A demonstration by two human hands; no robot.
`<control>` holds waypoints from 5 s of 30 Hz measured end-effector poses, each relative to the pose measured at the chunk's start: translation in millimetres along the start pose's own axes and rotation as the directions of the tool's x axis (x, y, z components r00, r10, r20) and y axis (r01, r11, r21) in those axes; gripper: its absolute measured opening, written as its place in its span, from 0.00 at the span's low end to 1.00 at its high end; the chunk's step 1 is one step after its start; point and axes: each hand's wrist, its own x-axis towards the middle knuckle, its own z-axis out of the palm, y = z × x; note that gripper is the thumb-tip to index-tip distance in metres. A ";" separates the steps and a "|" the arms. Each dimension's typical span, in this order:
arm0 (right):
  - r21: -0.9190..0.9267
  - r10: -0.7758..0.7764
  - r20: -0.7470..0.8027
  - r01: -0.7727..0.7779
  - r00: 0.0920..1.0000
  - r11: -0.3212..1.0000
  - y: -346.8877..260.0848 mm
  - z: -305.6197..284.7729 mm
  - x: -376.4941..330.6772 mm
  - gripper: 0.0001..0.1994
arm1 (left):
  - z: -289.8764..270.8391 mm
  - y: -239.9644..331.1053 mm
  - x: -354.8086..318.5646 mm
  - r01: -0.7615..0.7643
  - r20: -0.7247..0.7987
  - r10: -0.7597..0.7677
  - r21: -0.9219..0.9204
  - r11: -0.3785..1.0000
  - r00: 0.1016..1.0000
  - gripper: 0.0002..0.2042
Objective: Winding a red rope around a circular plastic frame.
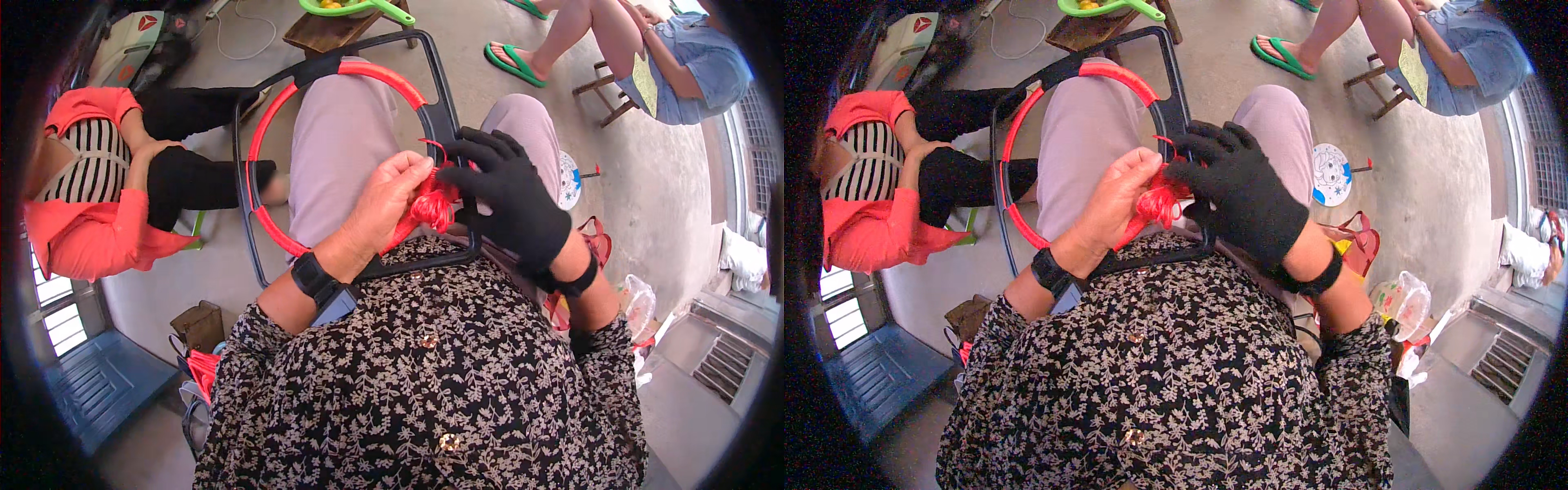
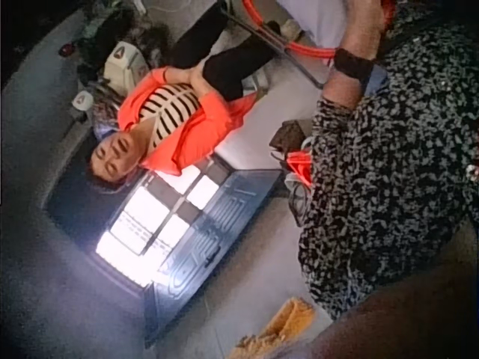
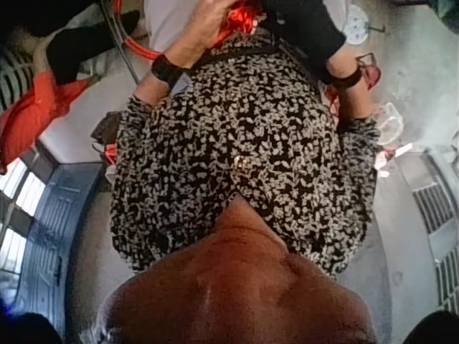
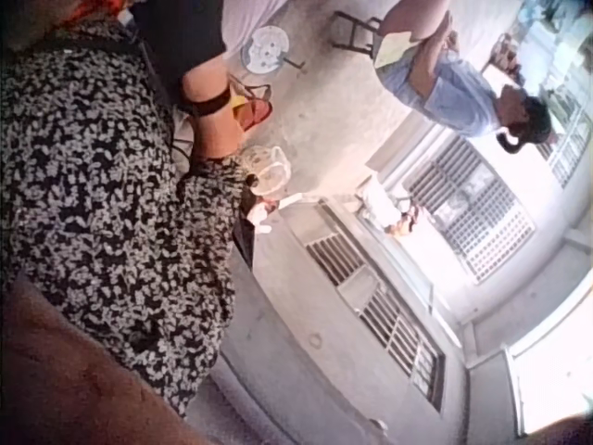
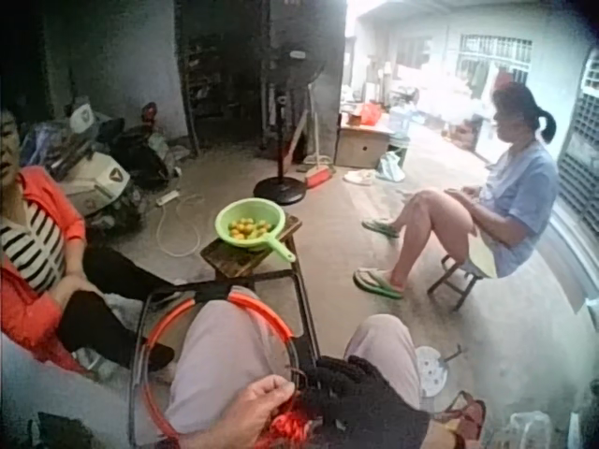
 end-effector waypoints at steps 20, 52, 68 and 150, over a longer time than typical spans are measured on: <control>0.908 0.903 -0.305 -0.193 0.302 0.372 96.6 -59.6 -157.8 0.18 | -3.5 6.9 -3.0 0.142 -0.120 -0.134 0.062 0.988 0.984 0.07; 0.117 -0.097 0.061 0.089 0.993 0.989 29.3 -2.5 22.7 0.21 | -17.5 -7.6 10.7 -0.051 -0.054 0.063 0.209 0.977 0.997 0.04; 0.973 0.701 -0.064 0.199 0.711 -0.113 46.9 -27.0 -91.5 0.21 | -11.9 1.3 -0.7 0.179 -0.141 -0.162 0.115 0.977 0.977 0.07; 0.048 0.174 -0.439 -0.170 0.881 0.984 63.0 -25.8 53.5 0.17 | -7.0 -0.6 2.8 0.007 -0.264 0.082 0.320 0.948 0.961 0.06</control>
